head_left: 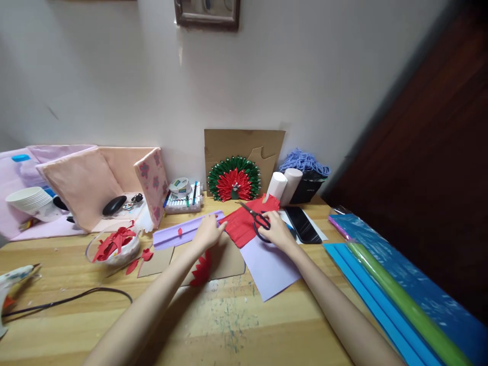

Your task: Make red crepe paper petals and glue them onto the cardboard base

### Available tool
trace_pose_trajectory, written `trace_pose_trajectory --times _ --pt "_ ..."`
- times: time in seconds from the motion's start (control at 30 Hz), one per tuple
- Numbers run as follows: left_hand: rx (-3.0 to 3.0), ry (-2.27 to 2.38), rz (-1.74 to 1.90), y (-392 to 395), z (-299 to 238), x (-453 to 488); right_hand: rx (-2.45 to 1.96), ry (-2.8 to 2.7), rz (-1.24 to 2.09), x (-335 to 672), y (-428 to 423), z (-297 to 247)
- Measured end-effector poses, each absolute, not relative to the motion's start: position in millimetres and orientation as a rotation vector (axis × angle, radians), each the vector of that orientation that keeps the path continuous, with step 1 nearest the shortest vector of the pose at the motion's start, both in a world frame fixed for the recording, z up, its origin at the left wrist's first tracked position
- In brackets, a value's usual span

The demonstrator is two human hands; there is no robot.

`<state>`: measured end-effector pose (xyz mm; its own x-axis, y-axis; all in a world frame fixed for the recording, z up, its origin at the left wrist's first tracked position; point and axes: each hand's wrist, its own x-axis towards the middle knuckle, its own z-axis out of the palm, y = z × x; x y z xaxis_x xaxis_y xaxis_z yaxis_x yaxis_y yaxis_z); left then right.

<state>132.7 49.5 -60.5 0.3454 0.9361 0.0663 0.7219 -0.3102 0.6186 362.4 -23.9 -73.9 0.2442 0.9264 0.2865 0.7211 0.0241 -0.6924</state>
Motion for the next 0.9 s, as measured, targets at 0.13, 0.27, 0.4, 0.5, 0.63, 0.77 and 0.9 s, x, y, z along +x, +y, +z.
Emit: trace_pose_trajectory --times 0.13,0.27,0.4,0.5,0.63,0.77,0.9 --pt "2.122 1.463 0.523 74.7 -71.4 175.9 -1.664 -1.27 0.334 386.6 -29.6 -51.0" --pt "2.049 1.395 0.523 89.7 -74.6 186.8 -1.595 -1.068 0.431 407.4 -36.7 -29.9" --pt "1.991 1.229 0.673 90.7 -51.6 172.0 -1.461 -0.797 0.688 413.3 -38.8 -20.9" --pt "1.959 1.14 0.778 84.4 -20.8 149.9 -1.385 -0.744 0.989 406.9 -41.7 -23.0" --pt "1.721 0.982 1.054 74.2 15.3 113.5 -1.212 -0.923 1.277 379.3 -49.9 -30.1" --pt "1.497 0.9 1.173 64.7 30.4 84.0 -1.05 -0.933 1.266 340.8 -51.2 -35.6" --pt "1.528 0.965 1.0 58.6 32.0 69.5 -0.969 -0.772 1.093 326.4 -44.4 -36.1"
